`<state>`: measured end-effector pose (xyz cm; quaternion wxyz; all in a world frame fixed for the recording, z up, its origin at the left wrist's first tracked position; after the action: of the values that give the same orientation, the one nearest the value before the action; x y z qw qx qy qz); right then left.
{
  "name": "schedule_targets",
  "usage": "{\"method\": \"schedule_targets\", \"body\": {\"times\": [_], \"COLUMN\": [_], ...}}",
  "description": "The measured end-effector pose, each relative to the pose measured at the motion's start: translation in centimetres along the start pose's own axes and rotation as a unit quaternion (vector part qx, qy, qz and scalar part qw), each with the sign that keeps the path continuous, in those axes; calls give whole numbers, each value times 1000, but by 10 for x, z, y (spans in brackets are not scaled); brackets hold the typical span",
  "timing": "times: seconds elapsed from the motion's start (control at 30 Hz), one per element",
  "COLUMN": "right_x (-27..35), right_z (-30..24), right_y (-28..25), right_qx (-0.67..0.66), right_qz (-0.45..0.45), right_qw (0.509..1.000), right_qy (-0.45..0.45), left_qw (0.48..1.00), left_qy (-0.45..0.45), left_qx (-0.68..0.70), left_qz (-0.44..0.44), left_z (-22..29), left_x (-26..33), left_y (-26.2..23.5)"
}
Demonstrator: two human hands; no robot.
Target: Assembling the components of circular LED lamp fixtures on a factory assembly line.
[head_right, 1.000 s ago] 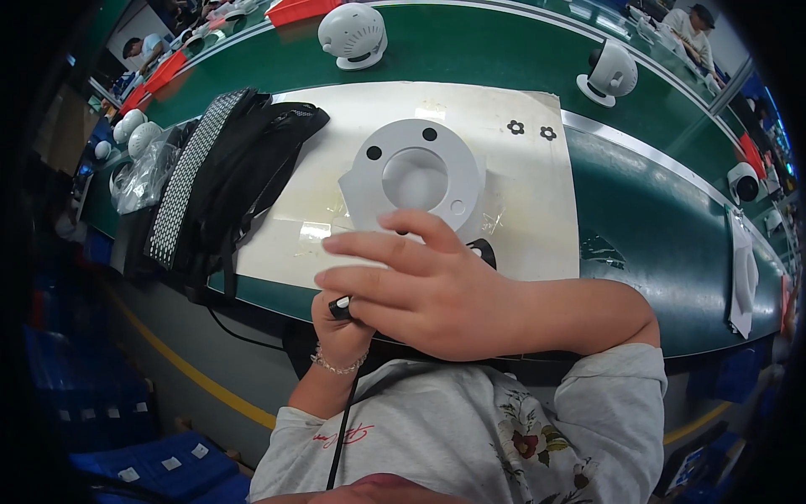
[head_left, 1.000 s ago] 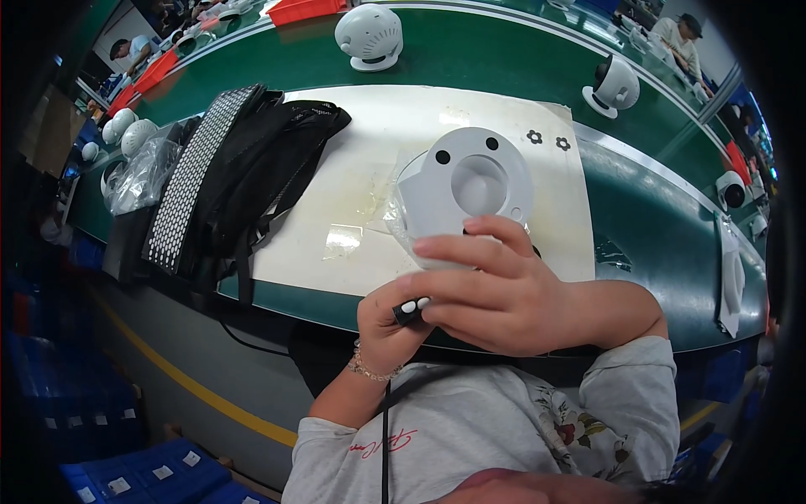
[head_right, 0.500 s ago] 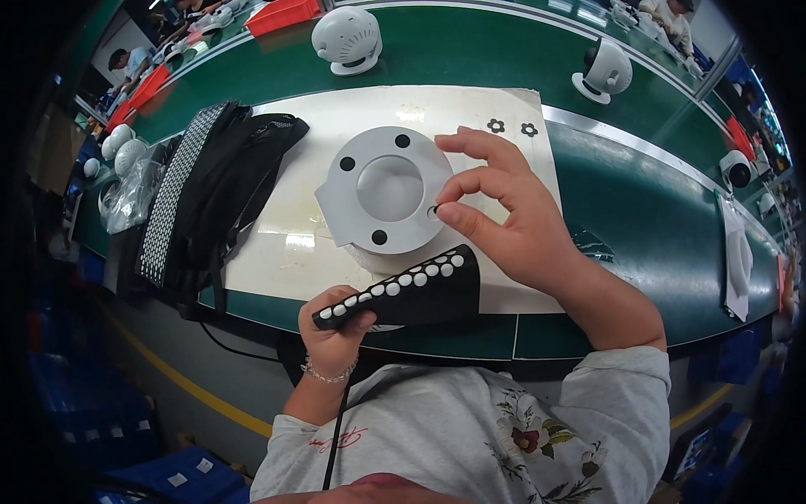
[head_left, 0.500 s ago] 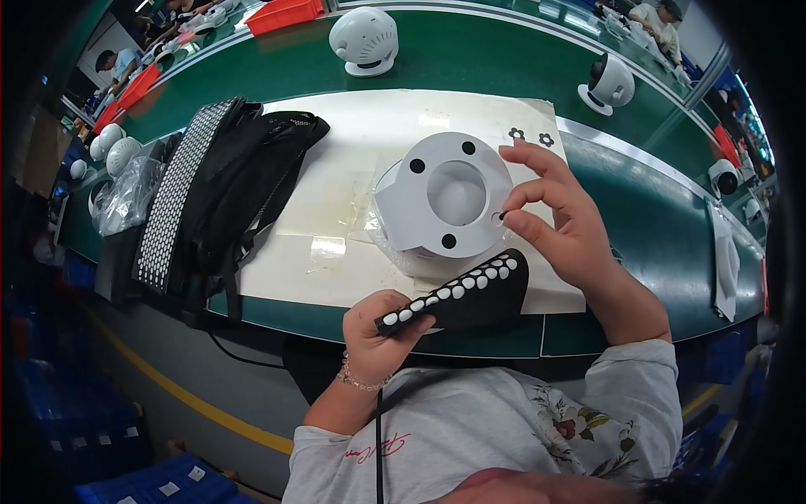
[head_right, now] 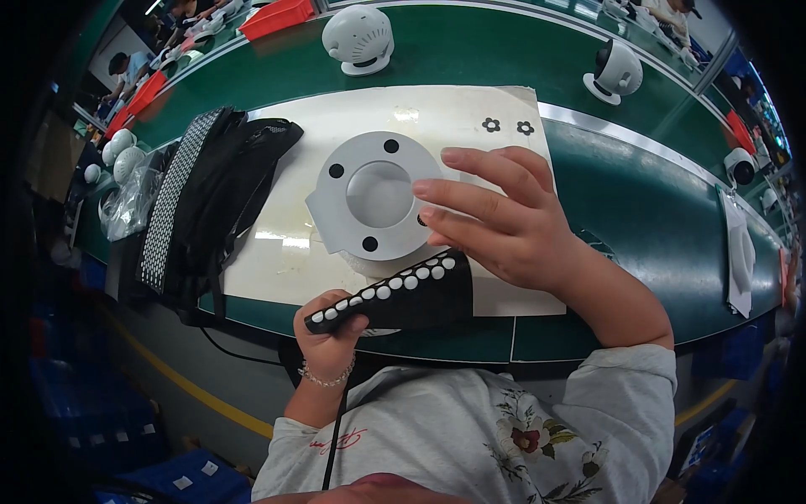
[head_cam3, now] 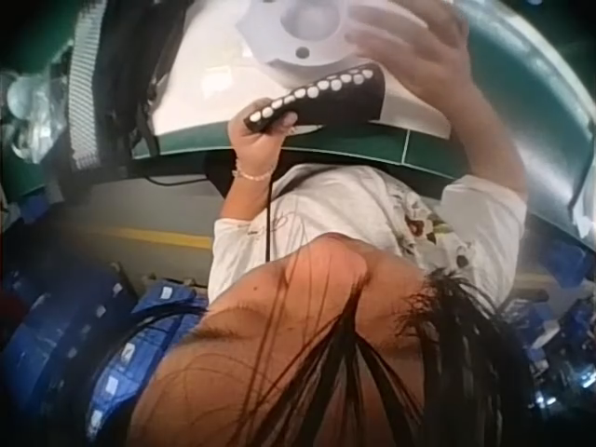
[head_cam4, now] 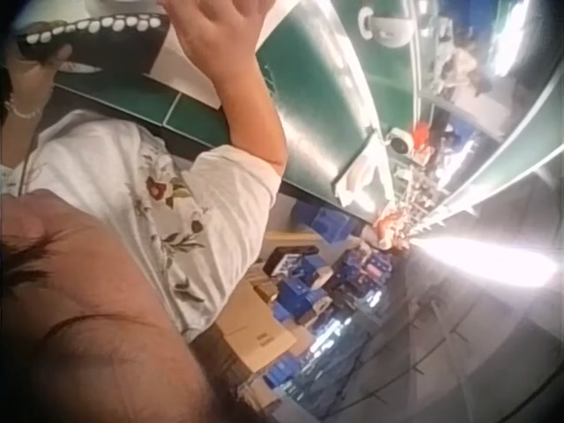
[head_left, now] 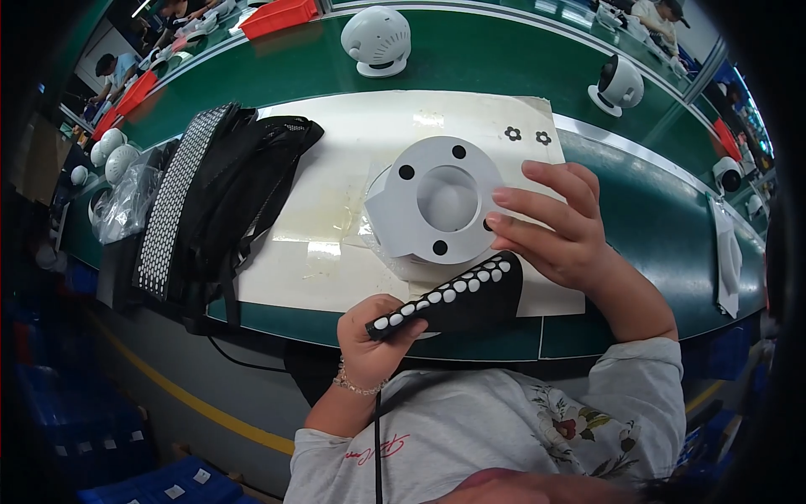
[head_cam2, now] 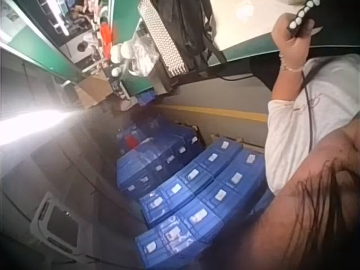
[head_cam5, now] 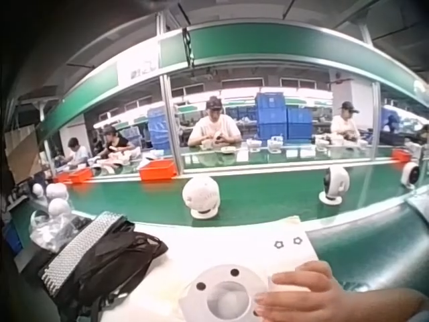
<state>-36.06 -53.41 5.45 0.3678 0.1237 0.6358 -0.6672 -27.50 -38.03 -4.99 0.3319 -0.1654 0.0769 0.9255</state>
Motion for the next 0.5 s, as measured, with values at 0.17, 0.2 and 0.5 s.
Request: {"method": "schedule_targets", "body": {"times": [0.17,0.2,0.5], "right_x": [-7,-4,-70], "right_z": [35,54,53], "right_y": [4,10,55], "right_qx": [-194,-286,-323], "right_qz": [51,68,-204], "right_qw": [970,925,915], "right_qy": [136,240,133], "left_qw": [1000,1000,994], "left_qy": [-21,-21,-3], "left_qx": [2,3,39], "left_qz": [14,10,99], "left_z": [0,1,2], "left_x": [0,0,4], "left_y": [-2,0,-3]}}
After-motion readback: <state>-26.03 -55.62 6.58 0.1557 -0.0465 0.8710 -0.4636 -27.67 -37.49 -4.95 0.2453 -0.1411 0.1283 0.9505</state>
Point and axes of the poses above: each hand's wrist, its own x-axis away from the middle knuckle, its own y-axis out of the palm, z = x × y, the point moved 8 cm from there along -x, towards the middle knuckle, and after that the axes turned 1 degree about -z, right-handed, at the moved point
